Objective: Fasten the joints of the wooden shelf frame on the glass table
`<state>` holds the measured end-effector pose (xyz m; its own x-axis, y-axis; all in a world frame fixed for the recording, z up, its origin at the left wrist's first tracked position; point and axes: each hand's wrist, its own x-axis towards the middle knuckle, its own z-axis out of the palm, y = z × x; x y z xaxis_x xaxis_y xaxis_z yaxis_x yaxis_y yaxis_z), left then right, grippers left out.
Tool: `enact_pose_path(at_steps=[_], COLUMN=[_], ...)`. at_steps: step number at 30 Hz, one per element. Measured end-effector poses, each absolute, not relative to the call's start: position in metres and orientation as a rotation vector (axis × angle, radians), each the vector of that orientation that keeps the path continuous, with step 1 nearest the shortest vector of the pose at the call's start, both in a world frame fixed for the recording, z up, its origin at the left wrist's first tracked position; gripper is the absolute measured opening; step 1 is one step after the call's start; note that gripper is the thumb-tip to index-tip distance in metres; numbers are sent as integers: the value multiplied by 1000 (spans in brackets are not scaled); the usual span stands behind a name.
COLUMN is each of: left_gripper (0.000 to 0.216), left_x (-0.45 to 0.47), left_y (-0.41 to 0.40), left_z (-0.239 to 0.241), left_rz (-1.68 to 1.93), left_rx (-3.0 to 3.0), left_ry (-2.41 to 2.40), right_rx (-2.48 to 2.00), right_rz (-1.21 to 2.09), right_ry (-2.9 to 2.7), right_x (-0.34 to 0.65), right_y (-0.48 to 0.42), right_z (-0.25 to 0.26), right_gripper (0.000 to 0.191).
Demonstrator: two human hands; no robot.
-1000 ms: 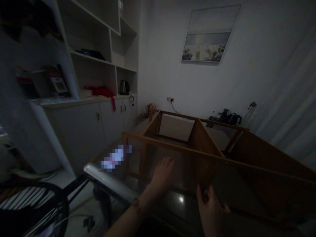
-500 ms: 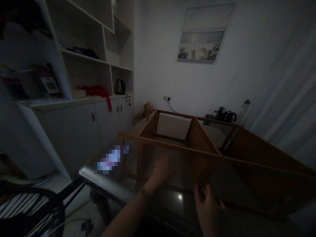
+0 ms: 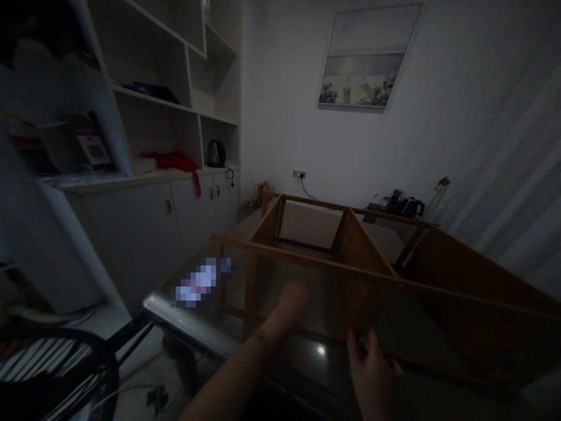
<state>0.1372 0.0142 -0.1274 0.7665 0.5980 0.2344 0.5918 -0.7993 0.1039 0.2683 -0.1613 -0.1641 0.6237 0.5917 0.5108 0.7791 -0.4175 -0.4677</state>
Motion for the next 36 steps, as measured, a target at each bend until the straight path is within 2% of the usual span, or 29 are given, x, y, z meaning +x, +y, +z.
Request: enact_pose_path(at_steps=[5, 8, 10, 13, 17, 21, 25, 36], left_gripper=[14, 15, 19, 25, 29, 21, 24, 20], left_x=[125, 113, 103, 86, 59, 34, 16, -32], left_y=[8, 1, -6, -19, -31, -34, -39, -45], left_z=[-118, -110, -106, -104, -113, -126, -130, -135], left_rz=[476, 607, 743, 989, 1383, 1600, 1665, 1481], left_rx=[2976, 2980, 2955, 2916, 2892, 2795, 2778, 2874], left_ry=[841, 730, 681, 629, 472, 425, 443, 405], right_rx=[-2145, -1995, -1802, -1792, -1736, -1668, -1604, -1503], right_rz=[-333, -326, -306, -408, -313, -189, -253, -386], right_ry=[-940, -853, -879, -1136, -1442, -1565, -1591, -1727], right_x=[264, 255, 245, 224, 189, 160, 141, 118], right_y=[-163, -168, -170, -167, -153, -140, -132, -132], right_z=[-154, -148, -147, -144, -132, -119, -119, -140], right_gripper=[85, 88, 81, 54, 52, 48, 41, 36])
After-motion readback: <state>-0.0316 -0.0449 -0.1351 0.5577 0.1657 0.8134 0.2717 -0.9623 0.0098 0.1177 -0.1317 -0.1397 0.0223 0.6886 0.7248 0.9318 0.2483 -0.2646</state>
